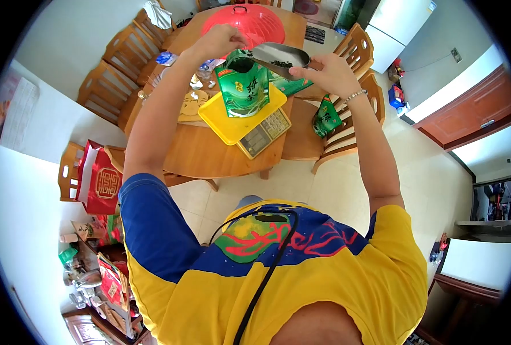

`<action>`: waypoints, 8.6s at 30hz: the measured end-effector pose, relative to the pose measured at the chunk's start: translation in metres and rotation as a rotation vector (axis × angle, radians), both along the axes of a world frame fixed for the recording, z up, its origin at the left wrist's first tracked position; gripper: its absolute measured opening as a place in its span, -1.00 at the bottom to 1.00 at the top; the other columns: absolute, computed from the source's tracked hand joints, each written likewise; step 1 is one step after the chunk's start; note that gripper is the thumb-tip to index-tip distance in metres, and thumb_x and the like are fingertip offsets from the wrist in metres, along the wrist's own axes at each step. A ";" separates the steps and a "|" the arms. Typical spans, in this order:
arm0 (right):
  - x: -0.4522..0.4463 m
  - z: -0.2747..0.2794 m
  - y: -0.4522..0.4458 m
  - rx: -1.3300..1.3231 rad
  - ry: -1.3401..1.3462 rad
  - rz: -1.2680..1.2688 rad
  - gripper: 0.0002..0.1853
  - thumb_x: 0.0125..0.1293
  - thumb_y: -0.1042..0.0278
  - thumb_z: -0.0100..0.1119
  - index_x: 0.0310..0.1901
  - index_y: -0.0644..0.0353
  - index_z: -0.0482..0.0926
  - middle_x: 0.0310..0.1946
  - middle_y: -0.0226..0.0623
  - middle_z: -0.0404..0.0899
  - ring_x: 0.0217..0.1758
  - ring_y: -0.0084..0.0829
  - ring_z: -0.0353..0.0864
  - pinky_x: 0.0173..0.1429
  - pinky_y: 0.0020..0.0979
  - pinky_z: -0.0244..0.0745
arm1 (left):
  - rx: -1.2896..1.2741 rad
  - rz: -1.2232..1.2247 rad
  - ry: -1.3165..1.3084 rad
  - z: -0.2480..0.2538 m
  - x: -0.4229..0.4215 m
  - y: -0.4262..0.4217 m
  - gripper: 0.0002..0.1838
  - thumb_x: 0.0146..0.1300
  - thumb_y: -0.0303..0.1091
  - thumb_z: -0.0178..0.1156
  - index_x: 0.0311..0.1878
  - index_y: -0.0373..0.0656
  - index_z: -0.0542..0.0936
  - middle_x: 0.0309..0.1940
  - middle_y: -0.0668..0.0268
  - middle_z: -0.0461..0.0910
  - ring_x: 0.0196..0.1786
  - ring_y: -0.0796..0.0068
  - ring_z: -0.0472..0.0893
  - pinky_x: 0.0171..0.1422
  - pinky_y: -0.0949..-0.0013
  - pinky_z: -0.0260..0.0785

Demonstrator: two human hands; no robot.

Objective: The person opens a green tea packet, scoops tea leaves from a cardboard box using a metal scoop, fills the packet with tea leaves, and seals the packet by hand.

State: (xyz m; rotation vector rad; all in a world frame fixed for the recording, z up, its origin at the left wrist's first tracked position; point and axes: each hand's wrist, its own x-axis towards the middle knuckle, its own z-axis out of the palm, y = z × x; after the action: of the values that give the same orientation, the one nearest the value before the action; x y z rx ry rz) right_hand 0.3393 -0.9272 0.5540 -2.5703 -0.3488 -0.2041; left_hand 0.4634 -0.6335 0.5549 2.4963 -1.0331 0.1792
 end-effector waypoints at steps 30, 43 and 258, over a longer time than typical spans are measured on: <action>-0.005 -0.035 0.089 0.393 0.001 0.523 -0.31 0.03 -0.16 0.52 0.04 0.26 0.64 -0.58 -0.23 0.58 -0.57 -0.45 0.50 -0.40 -0.41 0.40 | -0.783 0.637 0.550 -0.019 -0.132 0.095 -0.73 0.31 -0.34 0.35 0.01 -0.25 0.67 -0.34 0.46 0.66 -0.37 0.75 0.53 -0.29 0.56 0.43; -0.108 -0.101 0.124 0.326 0.310 1.372 -0.62 0.16 0.31 0.45 -0.03 0.31 0.66 -0.32 -0.02 0.67 -0.32 -0.21 0.70 -0.20 -0.37 0.55 | -1.282 1.404 0.254 -0.128 -0.480 0.034 -0.78 0.34 -0.36 0.32 -0.04 -0.27 0.69 -0.31 0.44 0.69 -0.32 0.70 0.61 -0.18 0.54 0.47; 0.106 0.024 -0.174 0.145 -0.139 0.519 -0.74 0.25 0.23 0.39 -0.35 0.24 0.57 -0.62 -0.22 0.50 -0.57 -0.26 0.55 -0.42 -0.35 0.41 | -0.199 -0.207 -0.467 0.006 0.027 -0.194 -0.69 0.09 -0.30 0.42 -0.38 -0.25 0.47 -0.46 0.13 0.47 -0.33 0.01 0.55 -0.25 0.07 0.40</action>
State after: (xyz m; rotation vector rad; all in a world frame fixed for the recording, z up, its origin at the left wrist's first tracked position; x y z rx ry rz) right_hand 0.4455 -1.1011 0.5783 -2.2391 -0.9941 -0.2067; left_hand 0.4909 -0.8275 0.5609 2.1964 -1.3684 0.7882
